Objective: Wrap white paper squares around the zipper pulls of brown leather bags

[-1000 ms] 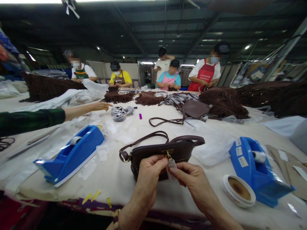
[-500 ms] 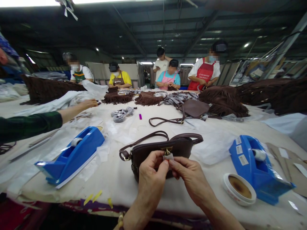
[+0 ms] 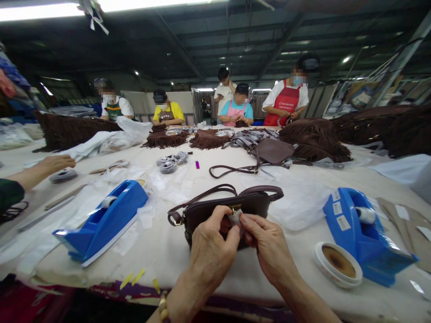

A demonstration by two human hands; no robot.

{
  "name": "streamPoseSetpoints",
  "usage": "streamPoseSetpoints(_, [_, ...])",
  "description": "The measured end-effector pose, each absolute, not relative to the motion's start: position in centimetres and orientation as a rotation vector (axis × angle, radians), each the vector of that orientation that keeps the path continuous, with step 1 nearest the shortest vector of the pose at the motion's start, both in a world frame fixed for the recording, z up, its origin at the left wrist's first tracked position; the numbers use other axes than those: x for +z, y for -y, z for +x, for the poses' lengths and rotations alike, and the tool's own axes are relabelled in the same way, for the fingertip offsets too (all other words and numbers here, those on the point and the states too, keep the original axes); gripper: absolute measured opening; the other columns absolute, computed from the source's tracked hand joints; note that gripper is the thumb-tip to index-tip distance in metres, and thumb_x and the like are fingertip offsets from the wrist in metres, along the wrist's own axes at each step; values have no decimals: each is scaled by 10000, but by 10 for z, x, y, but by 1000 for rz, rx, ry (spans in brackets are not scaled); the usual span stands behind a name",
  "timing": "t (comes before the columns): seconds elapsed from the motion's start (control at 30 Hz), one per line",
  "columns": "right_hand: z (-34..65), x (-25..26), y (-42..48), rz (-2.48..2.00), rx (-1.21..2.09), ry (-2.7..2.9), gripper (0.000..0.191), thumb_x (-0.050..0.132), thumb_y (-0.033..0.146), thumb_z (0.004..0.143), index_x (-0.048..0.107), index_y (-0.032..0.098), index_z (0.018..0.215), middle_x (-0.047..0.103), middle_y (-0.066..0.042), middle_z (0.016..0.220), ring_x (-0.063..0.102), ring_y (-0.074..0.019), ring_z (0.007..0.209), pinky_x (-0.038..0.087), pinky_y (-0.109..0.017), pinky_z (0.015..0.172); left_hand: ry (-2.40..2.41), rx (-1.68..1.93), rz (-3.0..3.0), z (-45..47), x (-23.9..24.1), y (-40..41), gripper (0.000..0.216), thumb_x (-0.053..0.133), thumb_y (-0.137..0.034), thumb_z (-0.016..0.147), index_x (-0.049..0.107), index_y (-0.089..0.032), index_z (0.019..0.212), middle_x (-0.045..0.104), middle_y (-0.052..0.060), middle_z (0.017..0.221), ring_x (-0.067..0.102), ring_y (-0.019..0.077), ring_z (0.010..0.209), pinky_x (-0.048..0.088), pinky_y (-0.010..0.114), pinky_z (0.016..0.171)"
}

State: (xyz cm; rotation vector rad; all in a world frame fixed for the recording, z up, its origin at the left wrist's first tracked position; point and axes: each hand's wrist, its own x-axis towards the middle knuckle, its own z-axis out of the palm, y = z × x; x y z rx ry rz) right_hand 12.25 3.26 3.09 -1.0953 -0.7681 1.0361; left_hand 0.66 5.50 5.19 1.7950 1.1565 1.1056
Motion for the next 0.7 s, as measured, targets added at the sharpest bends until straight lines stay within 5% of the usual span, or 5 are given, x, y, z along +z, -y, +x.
streamPoseSetpoints(0.37, [102, 26, -36, -898, 1133, 482, 253, 760, 375, 594, 687, 143, 667, 409, 52, 483, 276, -63, 477, 179, -217, 434, -1130, 1075, 1910, 0, 52, -59, 165, 459, -204, 813, 613, -231, 866, 643, -10, 691, 588, 145, 637, 396, 221, 621])
streamPoseSetpoints(0.7, [112, 23, -36, -994, 1093, 684, 276, 703, 414, 676, 674, 144, 728, 463, 46, 466, 324, -67, 441, 210, -221, 425, -1012, 1115, 2304, -1, 56, -71, 174, 463, -166, 805, 596, -196, 697, 580, 33, 574, 531, 155, 541, 338, 242, 552])
